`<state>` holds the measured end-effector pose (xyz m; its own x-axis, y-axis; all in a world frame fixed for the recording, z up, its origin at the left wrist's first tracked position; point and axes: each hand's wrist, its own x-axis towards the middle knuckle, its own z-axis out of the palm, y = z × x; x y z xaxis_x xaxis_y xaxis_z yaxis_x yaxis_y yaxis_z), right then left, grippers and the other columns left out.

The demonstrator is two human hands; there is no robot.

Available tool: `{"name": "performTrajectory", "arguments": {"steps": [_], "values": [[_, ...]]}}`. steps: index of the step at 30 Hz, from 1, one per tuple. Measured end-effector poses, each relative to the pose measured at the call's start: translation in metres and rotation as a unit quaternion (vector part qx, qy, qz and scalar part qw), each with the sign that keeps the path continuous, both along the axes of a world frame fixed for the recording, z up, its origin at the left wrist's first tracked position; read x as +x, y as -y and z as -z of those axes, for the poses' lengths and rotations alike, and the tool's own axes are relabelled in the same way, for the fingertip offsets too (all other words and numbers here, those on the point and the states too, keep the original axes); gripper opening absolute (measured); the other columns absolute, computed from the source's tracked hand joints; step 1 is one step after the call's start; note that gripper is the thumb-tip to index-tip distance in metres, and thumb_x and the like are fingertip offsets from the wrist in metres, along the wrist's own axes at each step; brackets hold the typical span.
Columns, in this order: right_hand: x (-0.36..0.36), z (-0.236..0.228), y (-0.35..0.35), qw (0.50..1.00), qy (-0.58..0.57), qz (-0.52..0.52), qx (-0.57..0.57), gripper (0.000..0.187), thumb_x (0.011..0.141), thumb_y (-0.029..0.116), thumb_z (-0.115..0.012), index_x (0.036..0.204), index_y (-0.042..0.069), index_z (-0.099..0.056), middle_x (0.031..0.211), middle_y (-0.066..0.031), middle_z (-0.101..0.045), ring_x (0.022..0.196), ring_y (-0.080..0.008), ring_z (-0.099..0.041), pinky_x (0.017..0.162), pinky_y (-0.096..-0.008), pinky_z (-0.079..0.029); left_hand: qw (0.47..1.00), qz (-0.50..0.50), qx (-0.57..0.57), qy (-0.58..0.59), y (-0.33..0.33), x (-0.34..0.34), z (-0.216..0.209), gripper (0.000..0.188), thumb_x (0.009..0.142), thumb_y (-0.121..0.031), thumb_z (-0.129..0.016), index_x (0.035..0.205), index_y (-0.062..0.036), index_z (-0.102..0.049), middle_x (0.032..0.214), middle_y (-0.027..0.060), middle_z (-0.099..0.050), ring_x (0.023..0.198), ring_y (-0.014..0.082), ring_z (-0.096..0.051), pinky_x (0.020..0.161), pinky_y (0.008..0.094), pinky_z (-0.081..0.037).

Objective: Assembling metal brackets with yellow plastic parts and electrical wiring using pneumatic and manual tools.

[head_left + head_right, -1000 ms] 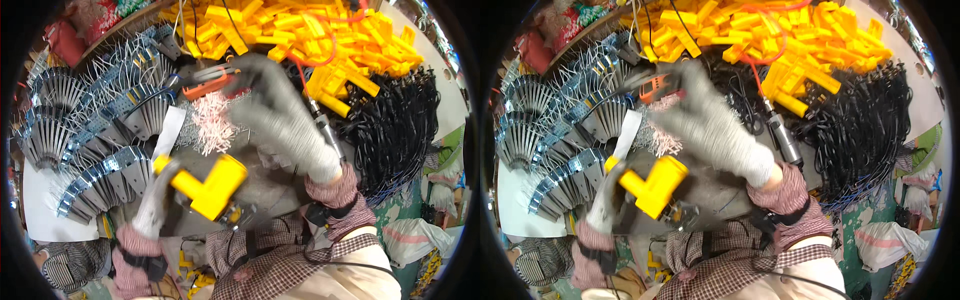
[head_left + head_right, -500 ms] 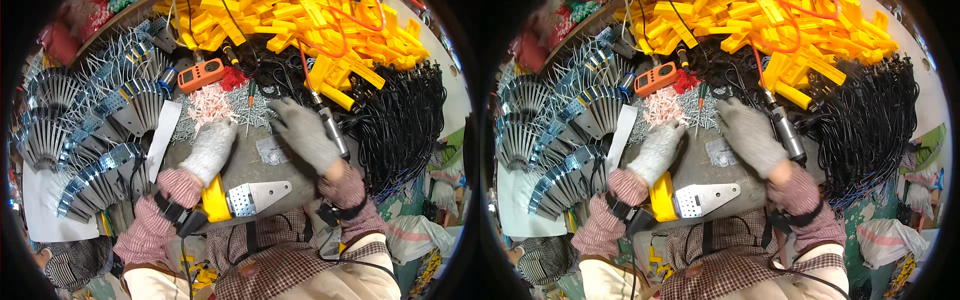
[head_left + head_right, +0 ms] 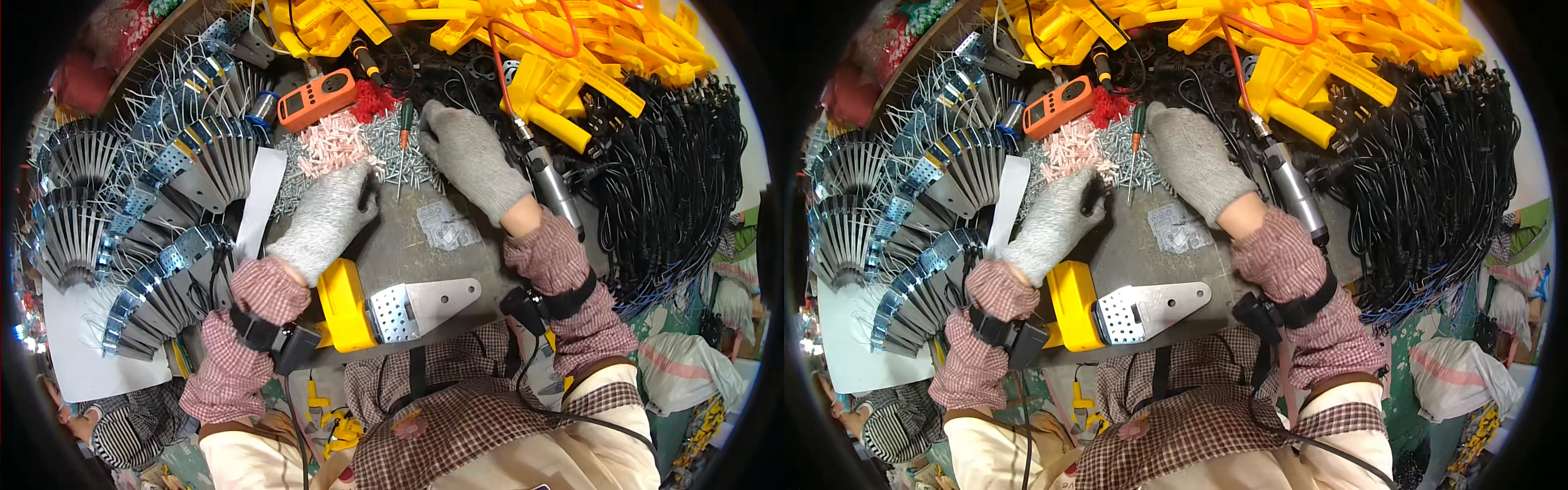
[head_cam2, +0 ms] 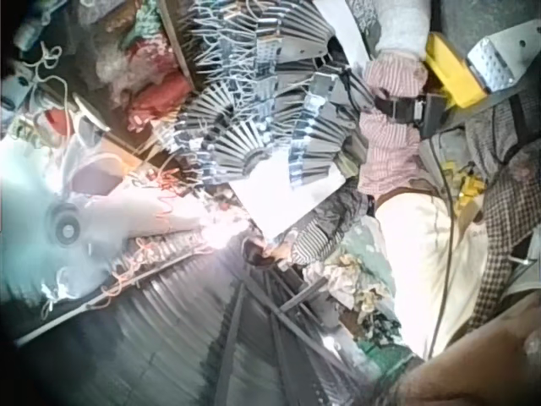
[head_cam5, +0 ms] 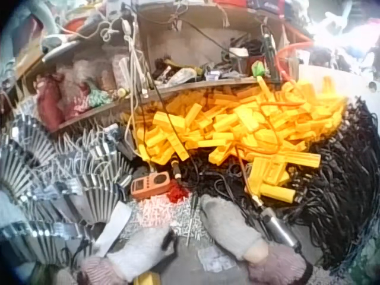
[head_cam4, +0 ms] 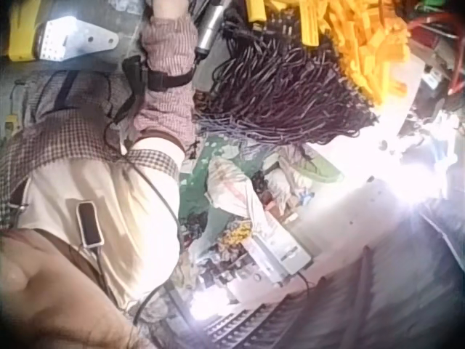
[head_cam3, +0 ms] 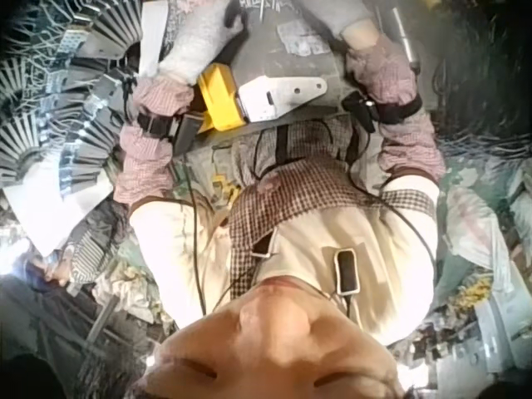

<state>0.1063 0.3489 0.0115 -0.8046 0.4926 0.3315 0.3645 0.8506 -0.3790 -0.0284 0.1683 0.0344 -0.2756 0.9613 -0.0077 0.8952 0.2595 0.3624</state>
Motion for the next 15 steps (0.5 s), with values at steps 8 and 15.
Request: {"name": "performTrajectory", "arguments": {"steps": [8, 15], "values": [[-0.002, -0.005, 0.005, 0.997, 0.060, 0.037, -0.006, 0.032, 0.096, 0.016, -0.052, 0.127, 0.008, -0.051, 0.086, -0.0221, -0.071, 0.081, -0.0419, -0.071, 0.071, -0.0540, -0.056, 0.995, 0.035, -0.087, 0.025, 0.001, 0.024, 0.002, 0.035, 0.081, -0.010, -0.071, 0.114, -0.0024, -0.063, 0.098, 0.0234, -0.067, 0.094, 0.0403, -0.067, 0.085, 0.0449, -0.055], [0.004, 0.005, 0.000, 0.998, -0.010, -0.052, 0.033, 0.026, 0.096, 0.013, -0.053, 0.120, 0.005, -0.058, 0.083, -0.0209, -0.070, 0.078, -0.0417, -0.070, 0.070, -0.0502, -0.056, 0.989, 0.096, -0.112, -0.018, 0.002, 0.018, 0.001, 0.031, 0.084, -0.007, -0.069, 0.114, -0.0028, -0.064, 0.105, 0.0207, -0.065, 0.100, 0.0362, -0.066, 0.087, 0.0438, -0.055]]}}
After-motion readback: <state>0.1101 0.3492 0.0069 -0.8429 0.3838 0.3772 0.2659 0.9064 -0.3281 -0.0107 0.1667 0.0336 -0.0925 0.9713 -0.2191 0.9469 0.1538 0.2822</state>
